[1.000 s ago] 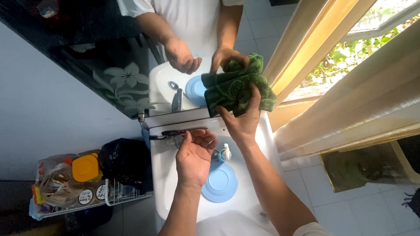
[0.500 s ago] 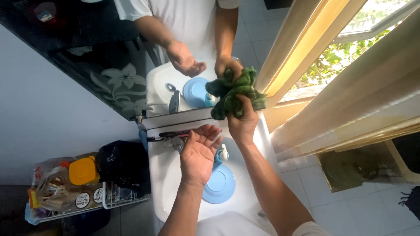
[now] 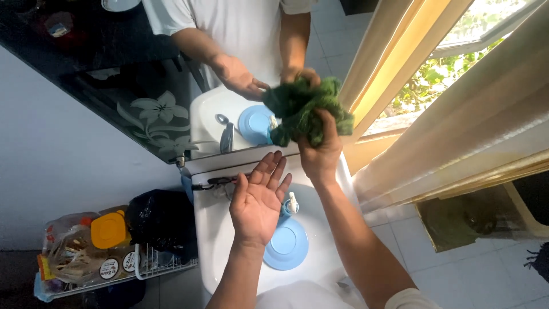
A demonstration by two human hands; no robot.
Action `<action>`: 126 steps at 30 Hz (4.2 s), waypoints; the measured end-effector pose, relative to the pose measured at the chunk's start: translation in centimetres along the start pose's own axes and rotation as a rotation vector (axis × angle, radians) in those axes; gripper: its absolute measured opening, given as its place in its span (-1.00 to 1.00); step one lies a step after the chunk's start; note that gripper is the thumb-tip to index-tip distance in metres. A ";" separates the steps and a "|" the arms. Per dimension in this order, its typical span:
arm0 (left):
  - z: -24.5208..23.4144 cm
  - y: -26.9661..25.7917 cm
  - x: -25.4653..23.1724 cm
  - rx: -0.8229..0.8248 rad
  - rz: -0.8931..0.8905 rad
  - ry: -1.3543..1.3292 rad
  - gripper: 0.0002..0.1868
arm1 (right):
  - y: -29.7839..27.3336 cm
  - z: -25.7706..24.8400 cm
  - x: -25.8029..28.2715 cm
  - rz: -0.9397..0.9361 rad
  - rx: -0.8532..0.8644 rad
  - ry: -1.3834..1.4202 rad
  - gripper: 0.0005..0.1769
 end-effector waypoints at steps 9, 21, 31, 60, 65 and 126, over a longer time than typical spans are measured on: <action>-1.5 -0.1 0.6 -0.028 -0.011 -0.024 -0.14 | -2.5 0.6 -3.4 0.562 0.066 0.054 -0.49; -0.5 0.0 -0.3 0.000 0.005 -0.017 -0.17 | -1.5 -0.3 -5.1 0.360 -0.063 0.422 -0.57; -0.9 0.4 0.6 -0.023 -0.018 -0.032 -0.21 | -1.1 -2.1 -5.5 0.713 -0.078 0.766 -0.55; 1.2 2.4 3.1 0.049 -0.054 -0.080 -0.10 | 2.5 -4.7 -3.5 0.531 -0.185 0.845 -0.58; 0.2 2.8 4.8 -0.028 -0.117 -0.057 -0.09 | -1.8 -4.7 -10.2 0.704 -0.218 0.734 -0.59; 2.0 6.4 7.7 0.065 -0.175 -0.079 -0.06 | 2.6 -8.0 -9.0 0.434 -0.289 0.713 -0.64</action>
Point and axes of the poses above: each hand's wrist, its own y-axis towards the middle knuckle, its own z-axis out of the palm, x = y × z, the point moved 5 cm from there along y, towards the middle knuckle, and after that the axes turned 3 degrees about x, right-handed, at the moved point
